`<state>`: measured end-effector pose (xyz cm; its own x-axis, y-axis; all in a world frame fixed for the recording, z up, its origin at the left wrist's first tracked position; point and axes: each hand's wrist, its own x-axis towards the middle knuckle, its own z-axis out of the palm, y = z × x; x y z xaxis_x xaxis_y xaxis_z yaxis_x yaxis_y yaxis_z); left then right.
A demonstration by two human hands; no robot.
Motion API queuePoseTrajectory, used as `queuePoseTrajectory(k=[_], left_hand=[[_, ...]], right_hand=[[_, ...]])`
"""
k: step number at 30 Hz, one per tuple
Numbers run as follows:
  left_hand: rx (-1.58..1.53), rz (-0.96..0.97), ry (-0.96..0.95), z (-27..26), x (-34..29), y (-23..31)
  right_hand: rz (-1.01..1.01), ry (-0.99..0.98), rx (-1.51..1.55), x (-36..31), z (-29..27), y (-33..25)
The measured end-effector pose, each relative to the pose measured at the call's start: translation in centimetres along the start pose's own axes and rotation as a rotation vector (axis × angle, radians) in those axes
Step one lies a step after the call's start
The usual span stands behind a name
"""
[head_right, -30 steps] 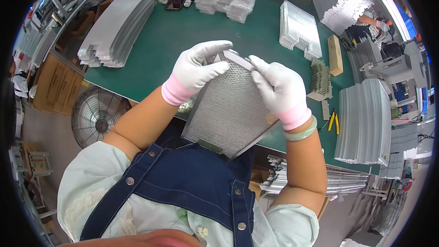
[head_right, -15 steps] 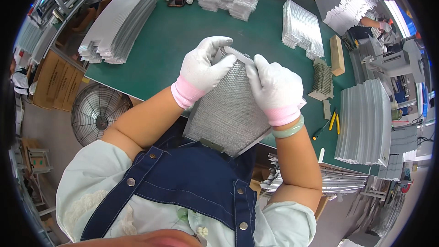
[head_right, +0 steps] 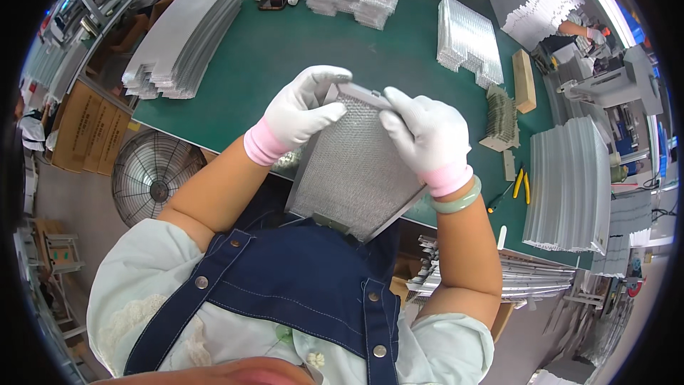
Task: The person assembles air filters by placing a mesh sheet onto a workbench, positioning a plastic component, and attaching a white frame. They then use a handheld stapler to secure the frame to the mesh and component, repeating this process for multiple units.
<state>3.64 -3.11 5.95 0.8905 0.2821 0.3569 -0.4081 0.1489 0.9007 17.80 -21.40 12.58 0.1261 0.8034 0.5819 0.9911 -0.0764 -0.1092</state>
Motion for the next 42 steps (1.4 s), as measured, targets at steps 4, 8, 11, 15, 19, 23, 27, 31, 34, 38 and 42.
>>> queuePoseTrajectory(k=[4, 8, 11, 15, 19, 23, 27, 31, 34, 38, 42], left_hand=[[0.268, 0.038, 0.047, 0.8, -0.3, -0.5], [0.449, -0.032, 0.045, 0.5, -0.2, -0.1], [0.563, 0.298, 0.155, 2.6, -0.8, 1.3], [0.896, 0.393, 0.293, 5.3, -0.7, 4.2], [1.225, 0.833, 0.147, 10.7, 4.8, 13.8], [1.174, 1.091, -0.246, 12.8, 8.8, 13.0], [1.345, 0.841, -0.306, 12.1, 6.4, 4.7], [1.216, 0.725, -0.071, 11.5, 3.4, -1.0], [1.122, 0.747, -0.070, 11.9, 3.8, -1.2], [1.018, 0.788, -0.144, 11.9, 5.3, -0.2], [1.038, 0.792, -0.217, 11.7, 5.7, 0.3]], right_hand=[[-0.048, 0.008, -0.119, -0.1, 0.8, 0.1], [-0.056, 0.033, -0.191, -0.8, 0.7, -0.4], [-0.028, 0.035, -0.207, -0.4, -1.2, -1.1], [-0.059, 0.217, -0.231, 0.4, -5.1, -2.3], [0.304, 0.613, 0.350, -0.5, -10.5, -3.8], [0.327, 0.752, 0.445, -5.6, -8.0, -1.7], [0.434, 0.528, 0.479, -13.6, 3.3, 0.6], [0.181, 0.125, 0.467, -15.5, 4.2, 1.8], [0.331, 0.139, 0.069, -16.6, 0.9, 5.4], [0.857, -0.251, -0.560, -18.8, 0.4, 9.5], [0.956, -0.310, -0.354, -20.4, 1.0, 11.7]])
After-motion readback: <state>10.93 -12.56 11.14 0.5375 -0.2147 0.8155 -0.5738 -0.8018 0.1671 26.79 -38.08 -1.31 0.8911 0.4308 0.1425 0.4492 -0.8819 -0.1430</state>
